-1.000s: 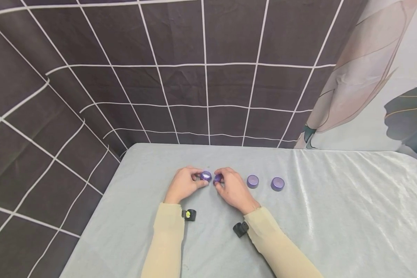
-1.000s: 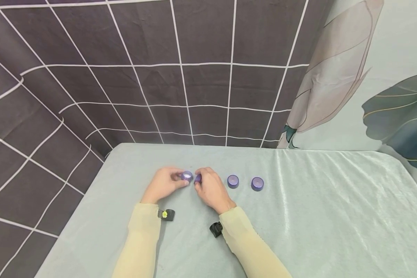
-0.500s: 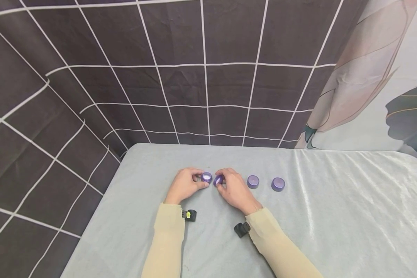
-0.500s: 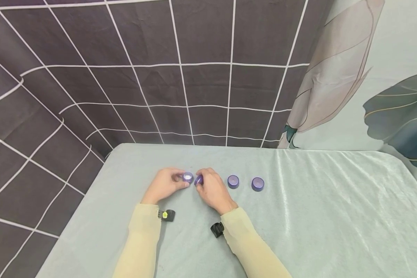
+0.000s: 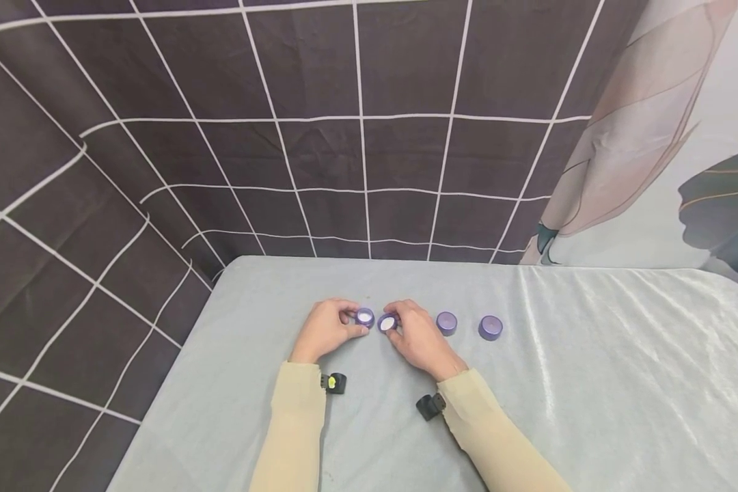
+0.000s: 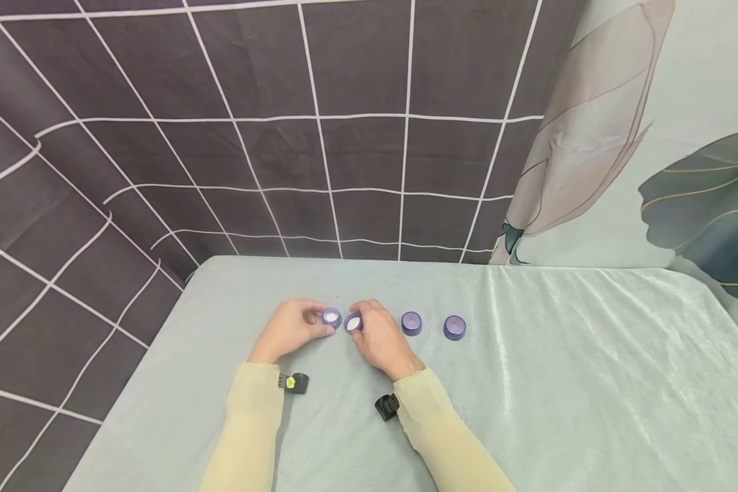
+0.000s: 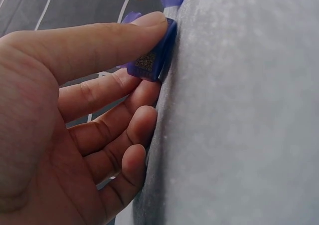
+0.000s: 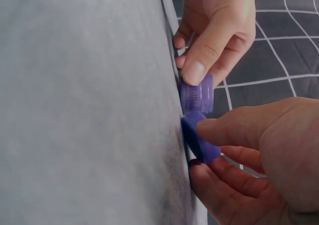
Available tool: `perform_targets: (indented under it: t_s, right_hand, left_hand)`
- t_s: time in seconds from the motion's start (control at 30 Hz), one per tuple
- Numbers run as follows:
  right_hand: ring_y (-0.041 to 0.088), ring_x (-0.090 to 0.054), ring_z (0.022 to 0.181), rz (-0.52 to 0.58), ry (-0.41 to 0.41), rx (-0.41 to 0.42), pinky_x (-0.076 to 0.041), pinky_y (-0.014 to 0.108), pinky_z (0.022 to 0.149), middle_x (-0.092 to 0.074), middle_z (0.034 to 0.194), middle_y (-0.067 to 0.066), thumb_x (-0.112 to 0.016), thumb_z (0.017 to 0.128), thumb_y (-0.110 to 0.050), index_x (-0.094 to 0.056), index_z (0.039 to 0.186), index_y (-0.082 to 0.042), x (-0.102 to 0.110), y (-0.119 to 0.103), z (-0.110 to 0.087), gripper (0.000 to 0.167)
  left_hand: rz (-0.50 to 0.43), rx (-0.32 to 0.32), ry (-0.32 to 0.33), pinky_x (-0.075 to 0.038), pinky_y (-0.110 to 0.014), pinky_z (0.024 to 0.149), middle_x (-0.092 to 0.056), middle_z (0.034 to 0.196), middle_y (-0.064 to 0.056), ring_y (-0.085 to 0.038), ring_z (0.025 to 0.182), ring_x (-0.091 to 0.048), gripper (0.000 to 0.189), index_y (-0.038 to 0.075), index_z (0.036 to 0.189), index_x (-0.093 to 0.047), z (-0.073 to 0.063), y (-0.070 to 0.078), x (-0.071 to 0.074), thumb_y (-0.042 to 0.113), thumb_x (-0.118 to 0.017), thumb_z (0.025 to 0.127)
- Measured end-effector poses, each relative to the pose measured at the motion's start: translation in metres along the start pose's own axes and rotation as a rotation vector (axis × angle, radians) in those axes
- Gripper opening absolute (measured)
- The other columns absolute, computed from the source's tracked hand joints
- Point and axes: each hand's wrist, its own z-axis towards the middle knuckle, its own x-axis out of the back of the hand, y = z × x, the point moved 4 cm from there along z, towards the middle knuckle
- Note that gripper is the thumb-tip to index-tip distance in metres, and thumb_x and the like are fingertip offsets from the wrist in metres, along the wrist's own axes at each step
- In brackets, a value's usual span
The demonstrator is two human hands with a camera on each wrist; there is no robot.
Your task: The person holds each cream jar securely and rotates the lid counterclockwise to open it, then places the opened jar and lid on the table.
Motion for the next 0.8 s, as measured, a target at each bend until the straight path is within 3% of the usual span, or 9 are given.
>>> perform_targets:
  t_s: [0.8]
  right_hand:
    - [0.024, -0.064, 0.1, 0.01, -0.028, -0.021, -0.051, 0.041, 0.092, -0.066, 0.109, 0.011, -0.076, 0.083, 0.0, -0.066, 0.116, 0.002, 0.0, 0.0059, 0.0003, 0.035]
  left_hand:
    - [-0.022, 0.016, -0.014, -0.048, -0.03, 0.07, -0.066, 0.081, 0.003, -0.011, 0.074, -0.057, 0.038, 0.007, 0.105, -0.076, -0.0003, -0.0002, -0.0005, 0.019, -0.089, 0.072]
